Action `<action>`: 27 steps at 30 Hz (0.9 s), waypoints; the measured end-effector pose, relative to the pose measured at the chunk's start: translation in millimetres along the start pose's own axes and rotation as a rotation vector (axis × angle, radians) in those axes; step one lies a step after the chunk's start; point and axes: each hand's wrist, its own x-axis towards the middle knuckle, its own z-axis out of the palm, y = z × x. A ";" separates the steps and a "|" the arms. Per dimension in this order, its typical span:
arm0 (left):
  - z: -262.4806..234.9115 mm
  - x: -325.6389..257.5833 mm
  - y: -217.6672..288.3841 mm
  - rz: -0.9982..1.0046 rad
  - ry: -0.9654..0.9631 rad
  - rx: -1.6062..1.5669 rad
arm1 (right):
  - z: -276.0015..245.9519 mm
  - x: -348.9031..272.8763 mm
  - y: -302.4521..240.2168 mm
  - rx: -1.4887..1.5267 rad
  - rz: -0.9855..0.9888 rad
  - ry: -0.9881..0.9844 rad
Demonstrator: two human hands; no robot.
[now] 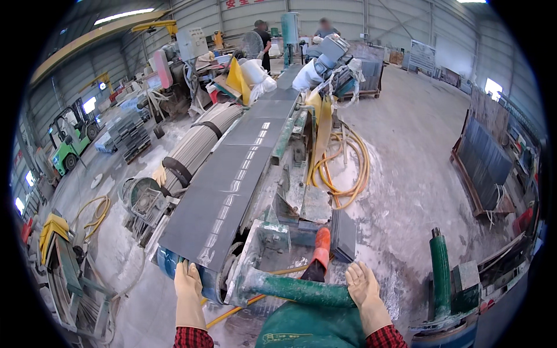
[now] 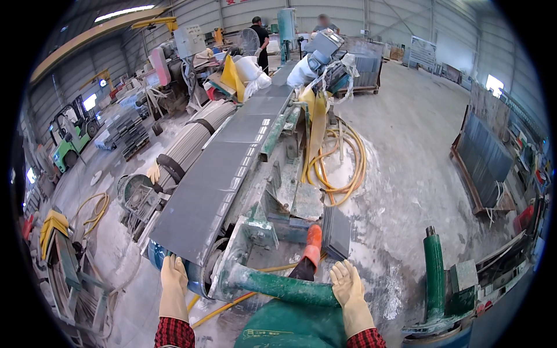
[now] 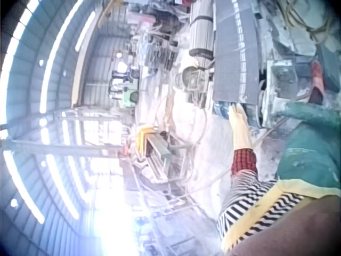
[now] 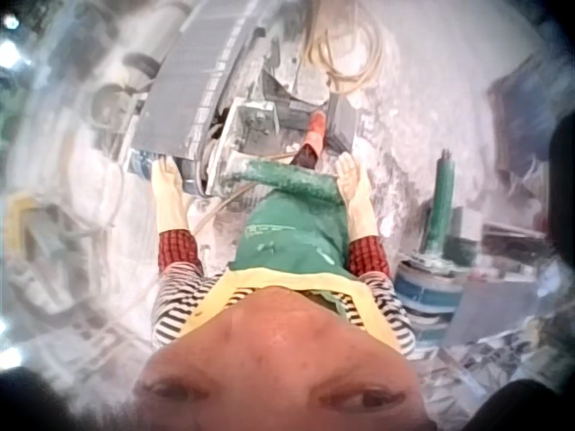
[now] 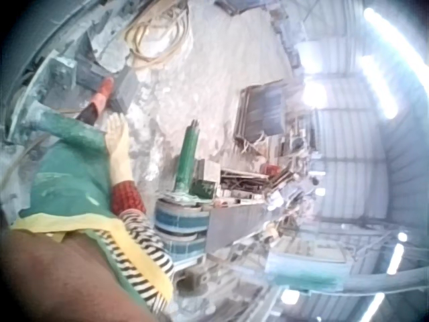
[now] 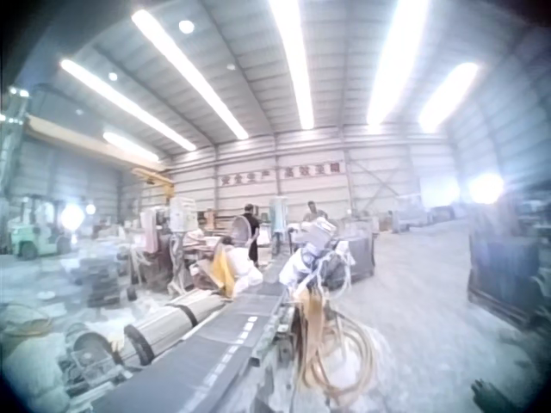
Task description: The person repeatedly feeds dark rectangular tiles into a conveyor-fed machine, then removes and stacks the processed tiles. The person also briefly operates a control panel on the machine.
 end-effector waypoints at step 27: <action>4.7 1.6 -5.7 0.062 0.015 -0.182 | 9.2 -4.2 -1.1 -0.036 -0.003 0.039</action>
